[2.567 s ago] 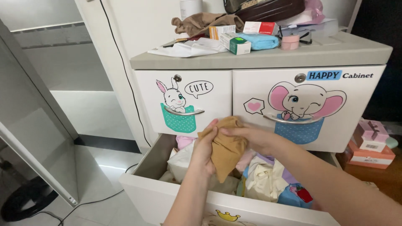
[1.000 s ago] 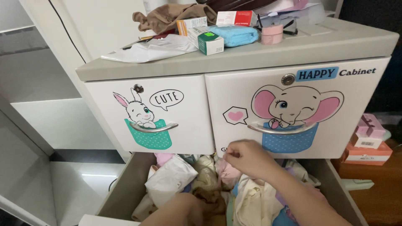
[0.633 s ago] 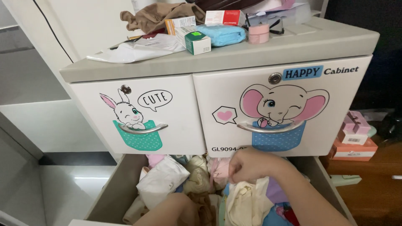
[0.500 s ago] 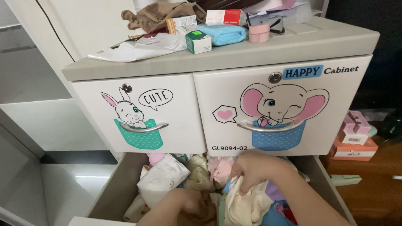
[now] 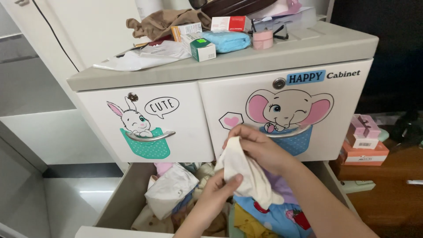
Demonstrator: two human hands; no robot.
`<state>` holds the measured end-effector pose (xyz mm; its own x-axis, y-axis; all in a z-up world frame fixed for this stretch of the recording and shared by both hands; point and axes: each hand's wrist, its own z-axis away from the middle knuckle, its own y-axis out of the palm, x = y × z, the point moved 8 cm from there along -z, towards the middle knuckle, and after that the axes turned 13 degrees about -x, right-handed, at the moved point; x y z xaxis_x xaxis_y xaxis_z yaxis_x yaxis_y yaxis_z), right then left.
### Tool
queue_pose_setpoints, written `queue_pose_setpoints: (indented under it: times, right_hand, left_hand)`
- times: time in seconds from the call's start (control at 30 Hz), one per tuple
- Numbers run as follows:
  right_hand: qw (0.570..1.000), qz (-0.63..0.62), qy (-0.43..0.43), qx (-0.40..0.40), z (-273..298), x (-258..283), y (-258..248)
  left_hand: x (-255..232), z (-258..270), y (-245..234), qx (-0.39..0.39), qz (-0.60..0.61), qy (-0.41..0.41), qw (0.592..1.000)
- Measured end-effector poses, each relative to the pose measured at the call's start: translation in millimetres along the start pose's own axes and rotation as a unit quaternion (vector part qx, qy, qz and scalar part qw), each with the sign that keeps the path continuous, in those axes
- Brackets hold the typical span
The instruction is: Searching through and organizing baby clothes in a plastic storage drawer.
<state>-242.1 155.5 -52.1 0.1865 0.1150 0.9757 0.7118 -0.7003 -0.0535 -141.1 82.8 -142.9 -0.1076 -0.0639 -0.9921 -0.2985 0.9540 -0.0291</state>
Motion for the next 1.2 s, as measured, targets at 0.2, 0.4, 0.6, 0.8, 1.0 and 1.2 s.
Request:
queue_pose_setpoints:
  times: [0.2, 0.4, 0.6, 0.8, 1.0, 1.2]
  right_hand:
    - [0.942, -0.332, 0.007, 0.04, 12.2, 19.6, 8.5]
    - [0.987, -0.088, -0.136, 0.018, 15.2, 30.0, 22.9]
    - [0.989, 0.014, -0.139, 0.047, 7.9, 2.1, 21.0]
    - [0.919, 0.375, -0.075, 0.095, 0.4, -69.4, 34.5]
    - [0.981, 0.161, -0.066, -0.087, -31.5, -78.5, -10.2]
    - [0.982, -0.162, 0.046, -0.09, 1.0, -23.1, 8.3]
  left_hand:
    - [-65.0, 15.8, 10.1, 0.012, 0.338, -0.1, 0.936]
    - [-38.8, -7.1, -38.1, -0.102, 0.163, -0.02, 0.981]
    - [-79.7, 20.6, -99.3, -0.181, 0.418, -0.027, 0.89]
    - [-121.6, 43.7, -112.9, -0.112, 0.482, 0.02, 0.869]
    - [-140.4, 79.3, -146.5, -0.152, 0.472, 0.103, 0.862]
    - [-32.9, 56.1, -152.3, -0.092, 0.332, -0.028, 0.938]
